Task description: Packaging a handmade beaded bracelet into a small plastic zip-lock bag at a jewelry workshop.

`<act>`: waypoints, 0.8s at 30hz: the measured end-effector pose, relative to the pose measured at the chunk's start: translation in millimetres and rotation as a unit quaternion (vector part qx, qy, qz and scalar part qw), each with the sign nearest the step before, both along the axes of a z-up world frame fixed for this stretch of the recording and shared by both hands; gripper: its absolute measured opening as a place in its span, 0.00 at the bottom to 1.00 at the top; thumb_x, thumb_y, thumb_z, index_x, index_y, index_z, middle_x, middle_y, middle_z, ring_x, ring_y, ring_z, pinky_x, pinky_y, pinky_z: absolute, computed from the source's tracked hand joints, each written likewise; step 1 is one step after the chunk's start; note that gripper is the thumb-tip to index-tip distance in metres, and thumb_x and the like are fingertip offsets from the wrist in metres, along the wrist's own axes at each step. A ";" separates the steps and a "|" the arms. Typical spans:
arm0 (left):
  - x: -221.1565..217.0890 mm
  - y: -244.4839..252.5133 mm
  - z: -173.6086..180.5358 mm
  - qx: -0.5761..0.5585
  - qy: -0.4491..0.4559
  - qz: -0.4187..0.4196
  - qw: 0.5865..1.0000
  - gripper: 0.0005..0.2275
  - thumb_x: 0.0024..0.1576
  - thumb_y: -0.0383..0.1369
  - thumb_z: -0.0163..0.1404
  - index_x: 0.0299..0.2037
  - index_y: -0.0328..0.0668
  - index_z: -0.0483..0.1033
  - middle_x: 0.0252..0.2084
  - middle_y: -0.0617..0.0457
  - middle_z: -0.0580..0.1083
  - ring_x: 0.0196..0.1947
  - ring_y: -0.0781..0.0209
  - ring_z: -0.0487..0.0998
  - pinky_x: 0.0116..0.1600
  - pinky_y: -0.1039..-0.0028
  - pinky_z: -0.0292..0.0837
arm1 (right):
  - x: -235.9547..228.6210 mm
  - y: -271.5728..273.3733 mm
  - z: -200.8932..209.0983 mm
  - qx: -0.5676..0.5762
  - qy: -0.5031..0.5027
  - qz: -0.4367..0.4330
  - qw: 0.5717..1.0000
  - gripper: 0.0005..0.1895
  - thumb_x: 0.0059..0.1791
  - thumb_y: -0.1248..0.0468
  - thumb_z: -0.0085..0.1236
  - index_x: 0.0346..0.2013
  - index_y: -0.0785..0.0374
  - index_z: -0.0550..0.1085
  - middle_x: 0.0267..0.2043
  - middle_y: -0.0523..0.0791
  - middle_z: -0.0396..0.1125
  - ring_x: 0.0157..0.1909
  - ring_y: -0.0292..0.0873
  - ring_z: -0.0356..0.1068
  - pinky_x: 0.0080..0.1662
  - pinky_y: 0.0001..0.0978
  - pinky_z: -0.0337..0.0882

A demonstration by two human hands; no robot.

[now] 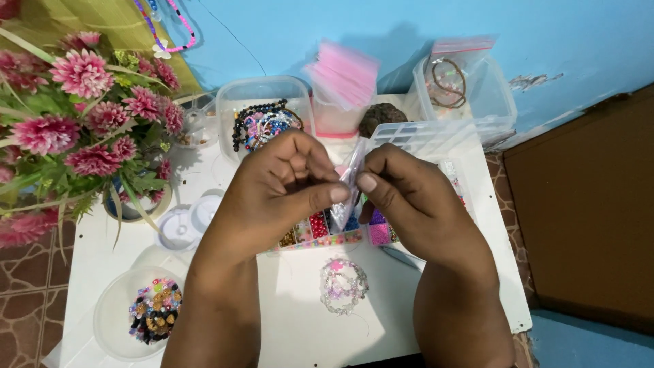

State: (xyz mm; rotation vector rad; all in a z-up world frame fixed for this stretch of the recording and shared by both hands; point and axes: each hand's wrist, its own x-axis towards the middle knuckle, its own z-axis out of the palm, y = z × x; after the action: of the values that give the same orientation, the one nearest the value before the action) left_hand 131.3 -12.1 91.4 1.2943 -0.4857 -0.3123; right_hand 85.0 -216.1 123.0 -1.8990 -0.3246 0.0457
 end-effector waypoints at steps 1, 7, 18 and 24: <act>0.3 0.3 3.5 0.000 0.001 0.000 1.000 0.11 0.54 0.24 0.61 0.41 0.42 0.71 0.35 0.53 0.74 0.37 0.67 0.77 0.45 0.79 0.75 | 0.0 0.1 0.1 0.000 0.001 0.000 1.000 0.10 0.58 0.60 0.46 0.35 0.61 0.67 0.28 0.43 0.66 0.30 0.36 0.70 0.34 0.27 0.70; -0.7 -0.1 11.5 0.086 0.007 0.003 0.996 0.17 0.58 0.28 0.56 0.57 0.39 0.75 0.36 0.53 0.79 0.39 0.69 0.78 0.45 0.79 0.72 | 1.4 -0.4 -1.5 -0.023 -0.013 0.004 1.000 0.09 0.58 0.60 0.44 0.37 0.60 0.67 0.28 0.44 0.68 0.29 0.37 0.72 0.32 0.27 0.72; -7.9 -8.8 21.0 0.174 -0.014 0.075 0.982 0.04 0.55 0.30 0.59 0.38 0.46 0.80 0.32 0.61 0.80 0.32 0.75 0.78 0.35 0.84 0.72 | 2.0 5.0 -2.5 -0.027 -0.046 -0.044 0.998 0.09 0.58 0.62 0.45 0.37 0.63 0.70 0.30 0.43 0.68 0.28 0.37 0.72 0.33 0.26 0.72; -6.5 -10.9 18.1 0.214 -0.056 0.094 0.971 0.05 0.54 0.32 0.60 0.37 0.46 0.80 0.34 0.61 0.81 0.34 0.73 0.80 0.39 0.82 0.75 | 2.5 9.7 -5.0 -0.066 -0.081 -0.083 0.991 0.05 0.51 0.65 0.61 0.36 0.62 0.74 0.33 0.41 0.71 0.36 0.33 0.70 0.37 0.23 0.73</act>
State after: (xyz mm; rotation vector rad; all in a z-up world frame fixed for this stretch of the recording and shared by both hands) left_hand 124.9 -23.0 109.5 1.7743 -0.3978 -0.1897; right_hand 87.5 -206.4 117.9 -2.0597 -0.2775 -0.2037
